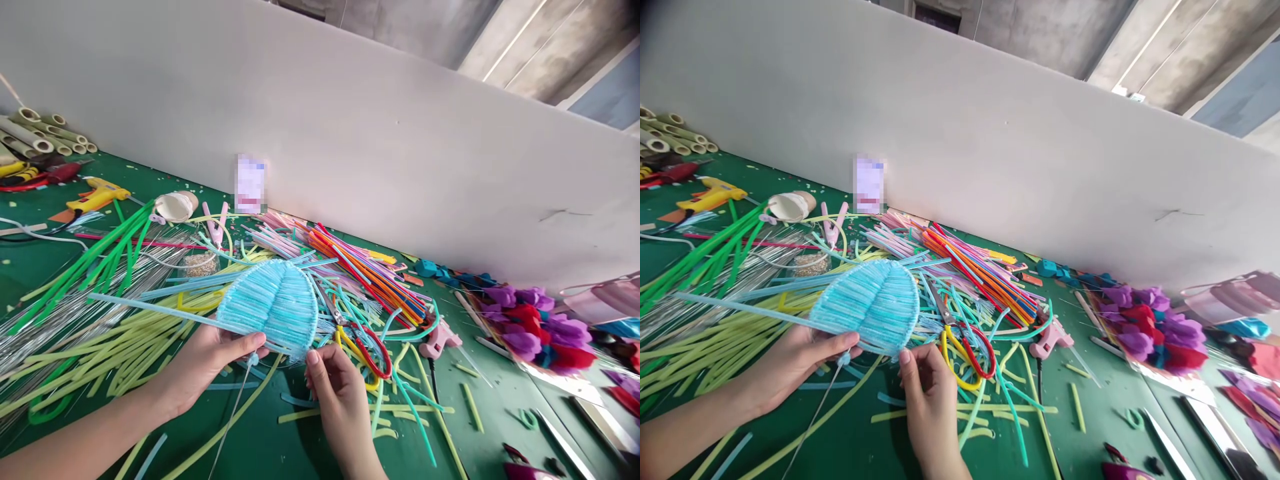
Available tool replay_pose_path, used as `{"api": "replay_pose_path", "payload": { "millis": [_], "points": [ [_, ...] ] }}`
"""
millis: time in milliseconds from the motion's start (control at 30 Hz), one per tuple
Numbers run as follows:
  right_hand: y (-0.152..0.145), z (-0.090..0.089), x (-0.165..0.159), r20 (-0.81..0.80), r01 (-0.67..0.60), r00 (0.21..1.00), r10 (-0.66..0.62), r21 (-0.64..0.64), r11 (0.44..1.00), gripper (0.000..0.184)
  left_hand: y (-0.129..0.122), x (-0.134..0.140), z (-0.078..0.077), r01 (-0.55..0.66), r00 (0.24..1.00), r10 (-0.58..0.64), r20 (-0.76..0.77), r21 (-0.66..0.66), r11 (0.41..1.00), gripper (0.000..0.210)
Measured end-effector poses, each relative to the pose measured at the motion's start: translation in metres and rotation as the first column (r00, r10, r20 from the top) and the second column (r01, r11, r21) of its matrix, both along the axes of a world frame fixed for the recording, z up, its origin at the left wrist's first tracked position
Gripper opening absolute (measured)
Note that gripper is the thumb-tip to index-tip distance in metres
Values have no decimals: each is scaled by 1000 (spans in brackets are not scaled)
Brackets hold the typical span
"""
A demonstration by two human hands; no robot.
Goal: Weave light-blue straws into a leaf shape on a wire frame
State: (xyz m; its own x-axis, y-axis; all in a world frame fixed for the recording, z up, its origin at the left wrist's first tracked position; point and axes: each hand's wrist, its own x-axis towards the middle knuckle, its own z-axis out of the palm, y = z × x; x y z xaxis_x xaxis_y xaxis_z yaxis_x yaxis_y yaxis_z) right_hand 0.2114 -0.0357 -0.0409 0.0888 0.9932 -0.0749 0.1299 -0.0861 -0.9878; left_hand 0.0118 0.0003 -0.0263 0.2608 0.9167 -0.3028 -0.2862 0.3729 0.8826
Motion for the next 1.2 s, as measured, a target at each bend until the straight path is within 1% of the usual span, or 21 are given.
{"api": "replay_pose_path", "payload": {
  "millis": [133, 233, 367, 533, 633, 700, 800, 900, 1033, 1100, 1200],
  "points": [
    [0, 0, -1, -78, -4, 997, 3, -6, 1000, 36, 0, 0, 0, -15, 999, 15, -42, 3, 1000, 28],
    [-1, -1, -2, -151, -64, 987, 58, -35, 997, 35, 0, 0, 1, -16, 997, 19, -74, 47, 999, 33],
    [-2, -3, -4, -158, -97, 984, 85, -70, 993, 36, 0, 1, 7, -11, 996, 20, -91, 101, 995, 40],
    [-2, -5, -4, -109, -38, 994, 31, -68, 997, 38, -1, 3, 16, 44, 991, -32, -126, 101, 994, 32],
    [-2, -6, -4, -89, 1, 996, -5, -45, 999, 39, -1, 3, 15, 64, 992, -51, -113, 121, 991, 30],
    [-2, -5, -4, -72, 17, 997, -19, -34, 999, 40, -2, 2, 13, 60, 990, -44, -137, 113, 992, 29],
    [-1, -1, -4, -40, 31, 999, -32, -22, 999, 40, -3, 2, 11, 26, 982, -10, -188, 78, 997, 28],
    [-1, 3, -6, -30, 46, 998, -47, -13, 999, 39, -4, 3, 12, -27, 983, 40, -177, 73, 997, 31],
    [-2, 10, -8, -71, 88, 993, -90, -26, 996, 40, -3, 4, 14, -60, 981, 73, -182, 76, 995, 33],
    [-3, 14, -9, -102, 82, 991, -85, -39, 996, 39, -3, 4, 14, -68, 977, 82, -197, 80, 994, 32],
    [-4, 16, -10, -143, 77, 986, -80, -25, 997, 36, -2, 3, 13, -89, 974, 104, -202, 81, 993, 33]
  ]
}}
